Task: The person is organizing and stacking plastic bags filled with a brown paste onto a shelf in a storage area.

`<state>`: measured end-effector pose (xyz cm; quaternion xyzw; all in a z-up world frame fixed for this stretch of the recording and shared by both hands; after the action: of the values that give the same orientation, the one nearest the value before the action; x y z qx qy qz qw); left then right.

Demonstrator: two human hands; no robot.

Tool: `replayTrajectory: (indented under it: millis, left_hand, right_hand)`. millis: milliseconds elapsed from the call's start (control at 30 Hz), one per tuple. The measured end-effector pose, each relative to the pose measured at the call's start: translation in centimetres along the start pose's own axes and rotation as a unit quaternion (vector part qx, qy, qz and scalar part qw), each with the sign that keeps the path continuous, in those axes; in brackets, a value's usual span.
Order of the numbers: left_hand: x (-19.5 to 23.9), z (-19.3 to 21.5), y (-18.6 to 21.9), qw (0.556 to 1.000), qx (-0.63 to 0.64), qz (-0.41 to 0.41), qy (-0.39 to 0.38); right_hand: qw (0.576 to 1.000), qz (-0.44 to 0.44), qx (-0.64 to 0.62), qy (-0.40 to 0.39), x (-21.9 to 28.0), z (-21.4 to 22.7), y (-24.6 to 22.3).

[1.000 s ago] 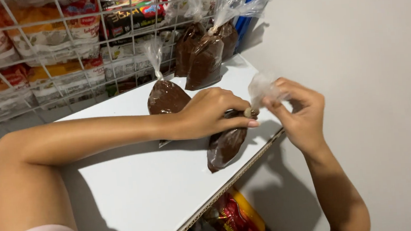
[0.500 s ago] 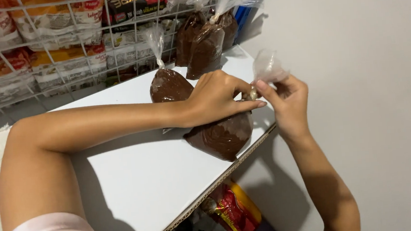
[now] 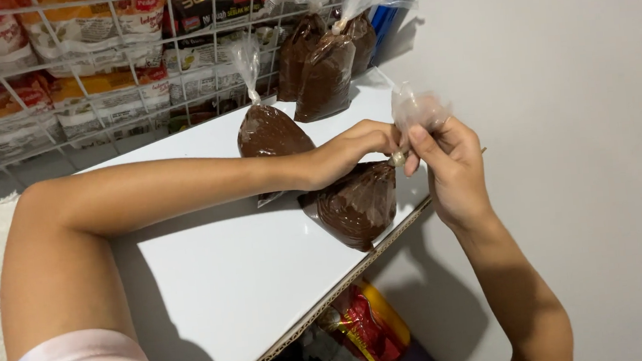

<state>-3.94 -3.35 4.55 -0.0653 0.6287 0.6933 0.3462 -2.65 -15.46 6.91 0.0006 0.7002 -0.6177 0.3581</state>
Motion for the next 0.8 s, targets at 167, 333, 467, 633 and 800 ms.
replayTrajectory:
  millis: [167, 333, 467, 633, 800]
  left_hand:
    - [0.0, -0.4, -1.2, 0.999, 0.022, 0.031, -0.006]
    - [0.4, -0.2, -2.2, 0.997, 0.048, 0.062, -0.005]
    - [0.8, 0.2, -1.0, 0.997, 0.051, 0.026, -0.052]
    - [1.4, -0.4, 1.2, 0.992, 0.007, -0.082, -0.099]
    - [1.8, -0.2, 3.3, 0.981, -0.040, -0.128, -0.139]
  right_hand:
    - [0.999, 0.023, -0.026, 0.026, 0.2, 0.2, 1.2]
    - [0.993, 0.029, -0.100, 0.046, 0.4, -1.6, 0.4]
    - [0.985, 0.015, -0.160, 0.062, 0.6, -1.4, 0.4]
    - [0.985, 0.038, -0.159, 0.046, 0.6, -0.9, 0.7]
    - [0.987, 0.085, -0.136, 0.032, 0.5, 0.8, 1.6]
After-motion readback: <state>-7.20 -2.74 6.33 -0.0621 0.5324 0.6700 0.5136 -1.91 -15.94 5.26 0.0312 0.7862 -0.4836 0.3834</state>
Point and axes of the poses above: each hand's wrist, its own x-axis away from the middle knuckle, its own z-axis out of the back of the hand, y = z × x, the point moved 6 cm from there along -x, towards the middle knuckle, and after that the axes turned 11 degrees about -x, right-handed, at the moved point
